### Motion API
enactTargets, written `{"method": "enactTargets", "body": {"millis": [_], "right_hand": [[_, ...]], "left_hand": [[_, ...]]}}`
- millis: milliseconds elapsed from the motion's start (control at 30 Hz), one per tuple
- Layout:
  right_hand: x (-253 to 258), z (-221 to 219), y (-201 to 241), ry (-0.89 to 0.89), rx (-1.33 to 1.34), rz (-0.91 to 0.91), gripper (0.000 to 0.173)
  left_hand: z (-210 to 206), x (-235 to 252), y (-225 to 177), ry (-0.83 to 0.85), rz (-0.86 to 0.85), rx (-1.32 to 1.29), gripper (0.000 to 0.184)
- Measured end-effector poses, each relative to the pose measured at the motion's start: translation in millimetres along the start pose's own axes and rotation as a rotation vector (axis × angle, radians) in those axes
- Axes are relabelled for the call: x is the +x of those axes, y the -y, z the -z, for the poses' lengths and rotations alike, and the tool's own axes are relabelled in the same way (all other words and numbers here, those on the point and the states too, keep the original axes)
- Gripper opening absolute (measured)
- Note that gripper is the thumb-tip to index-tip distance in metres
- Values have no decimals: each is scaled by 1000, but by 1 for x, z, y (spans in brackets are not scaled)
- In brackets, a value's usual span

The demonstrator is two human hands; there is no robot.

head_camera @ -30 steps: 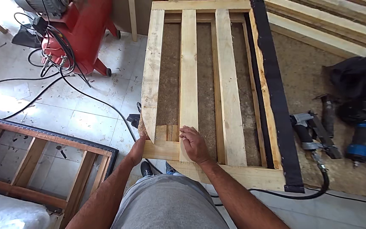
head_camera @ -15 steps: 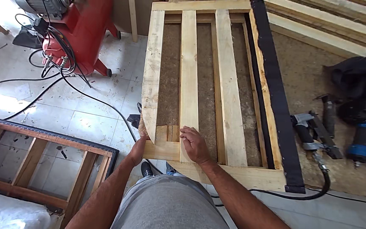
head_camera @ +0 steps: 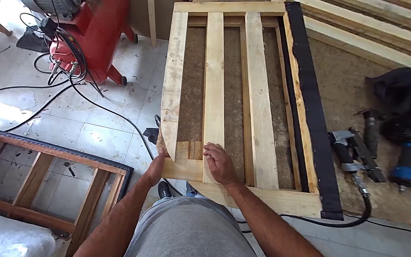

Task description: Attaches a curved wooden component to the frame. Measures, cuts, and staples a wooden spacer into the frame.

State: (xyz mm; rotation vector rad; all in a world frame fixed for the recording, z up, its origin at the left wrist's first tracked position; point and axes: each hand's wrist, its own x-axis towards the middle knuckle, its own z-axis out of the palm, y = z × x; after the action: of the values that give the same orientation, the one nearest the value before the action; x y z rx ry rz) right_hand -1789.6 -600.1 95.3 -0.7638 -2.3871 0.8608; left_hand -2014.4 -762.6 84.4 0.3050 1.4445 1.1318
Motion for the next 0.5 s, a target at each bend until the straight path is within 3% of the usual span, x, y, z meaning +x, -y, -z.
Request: {"method": "enactTargets", "body": {"millis": [500], "right_hand": [[0,0,1,4,-10,7,31]], "left_hand": [[-1,-2,-2,-8,27,3,83]]}}
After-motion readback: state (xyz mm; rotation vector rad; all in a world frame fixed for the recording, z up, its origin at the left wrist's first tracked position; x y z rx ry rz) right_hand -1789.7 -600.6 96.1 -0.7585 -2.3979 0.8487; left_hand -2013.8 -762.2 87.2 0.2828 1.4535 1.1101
